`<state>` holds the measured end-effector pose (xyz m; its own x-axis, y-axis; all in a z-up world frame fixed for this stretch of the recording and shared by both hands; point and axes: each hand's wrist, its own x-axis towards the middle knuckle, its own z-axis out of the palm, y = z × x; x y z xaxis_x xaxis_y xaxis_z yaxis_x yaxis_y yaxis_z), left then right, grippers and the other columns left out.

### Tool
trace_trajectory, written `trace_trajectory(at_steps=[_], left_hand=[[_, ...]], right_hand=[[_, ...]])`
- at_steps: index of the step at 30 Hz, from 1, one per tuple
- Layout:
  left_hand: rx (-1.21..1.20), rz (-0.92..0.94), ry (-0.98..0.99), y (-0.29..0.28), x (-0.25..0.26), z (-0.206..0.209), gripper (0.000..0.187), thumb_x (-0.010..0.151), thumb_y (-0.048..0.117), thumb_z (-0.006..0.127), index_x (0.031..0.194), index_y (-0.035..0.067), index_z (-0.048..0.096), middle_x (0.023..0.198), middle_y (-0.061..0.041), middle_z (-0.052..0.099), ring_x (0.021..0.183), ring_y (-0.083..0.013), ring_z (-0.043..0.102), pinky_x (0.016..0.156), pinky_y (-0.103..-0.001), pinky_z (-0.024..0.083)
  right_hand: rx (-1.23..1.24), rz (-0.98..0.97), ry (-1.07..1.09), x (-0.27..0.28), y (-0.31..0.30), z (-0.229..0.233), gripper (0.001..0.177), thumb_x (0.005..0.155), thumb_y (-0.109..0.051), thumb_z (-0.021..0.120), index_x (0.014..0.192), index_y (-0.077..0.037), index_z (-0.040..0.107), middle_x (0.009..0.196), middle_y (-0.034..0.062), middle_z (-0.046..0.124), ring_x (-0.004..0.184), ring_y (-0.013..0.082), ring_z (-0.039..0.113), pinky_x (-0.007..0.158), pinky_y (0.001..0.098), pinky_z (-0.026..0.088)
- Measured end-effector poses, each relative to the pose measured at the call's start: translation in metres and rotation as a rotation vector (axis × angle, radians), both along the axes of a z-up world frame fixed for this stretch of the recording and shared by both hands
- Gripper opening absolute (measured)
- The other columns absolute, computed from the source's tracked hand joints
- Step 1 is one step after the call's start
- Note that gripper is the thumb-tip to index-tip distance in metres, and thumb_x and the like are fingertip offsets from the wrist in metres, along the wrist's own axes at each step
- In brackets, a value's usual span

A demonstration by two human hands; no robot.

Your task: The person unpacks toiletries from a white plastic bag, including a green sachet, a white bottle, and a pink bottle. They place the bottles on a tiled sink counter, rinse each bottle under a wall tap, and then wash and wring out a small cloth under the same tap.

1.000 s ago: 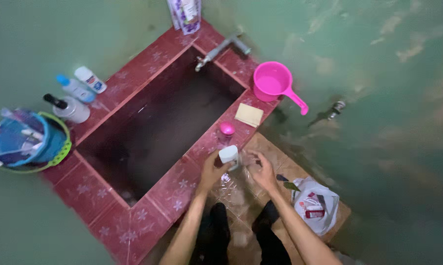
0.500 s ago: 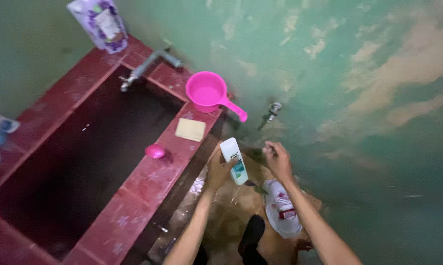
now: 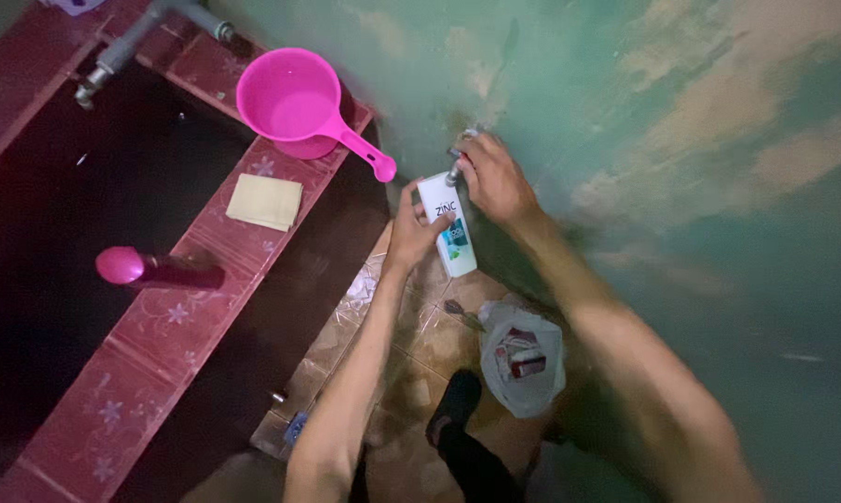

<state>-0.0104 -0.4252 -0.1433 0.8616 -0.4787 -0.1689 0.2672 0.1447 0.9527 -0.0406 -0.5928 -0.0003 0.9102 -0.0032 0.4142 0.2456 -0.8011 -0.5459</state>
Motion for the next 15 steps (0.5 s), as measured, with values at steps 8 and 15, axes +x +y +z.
trace_trajectory(at_steps=[8, 15], left_hand=[[-0.13, 0.02, -0.053, -0.025, 0.008, 0.005, 0.093, 0.085, -0.004, 0.076, 0.158, 0.013, 0.021, 0.111, -0.017, 0.073, 0.102, -0.0213, 0.072, 0.087, -0.036, 0.06], [-0.11, 0.035, -0.013, -0.025, 0.011, 0.015, 0.085, 0.087, -0.003, 0.075, 0.156, 0.013, 0.028, 0.117, -0.016, 0.072, 0.098, -0.0193, 0.071, 0.083, -0.034, 0.059]], right_hand=[[-0.045, 0.191, -0.008, 0.01, -0.008, 0.009, 0.023, 0.094, -0.001, 0.056, 0.116, 0.003, 0.058, 0.114, 0.0247, 0.056, 0.111, 0.0455, 0.052, 0.096, 0.0531, 0.044], [-0.012, 0.147, 0.097, 0.001, -0.006, 0.015, 0.029, 0.088, 0.002, 0.055, 0.117, 0.002, 0.059, 0.114, 0.0233, 0.057, 0.111, 0.0448, 0.053, 0.093, 0.0512, 0.047]])
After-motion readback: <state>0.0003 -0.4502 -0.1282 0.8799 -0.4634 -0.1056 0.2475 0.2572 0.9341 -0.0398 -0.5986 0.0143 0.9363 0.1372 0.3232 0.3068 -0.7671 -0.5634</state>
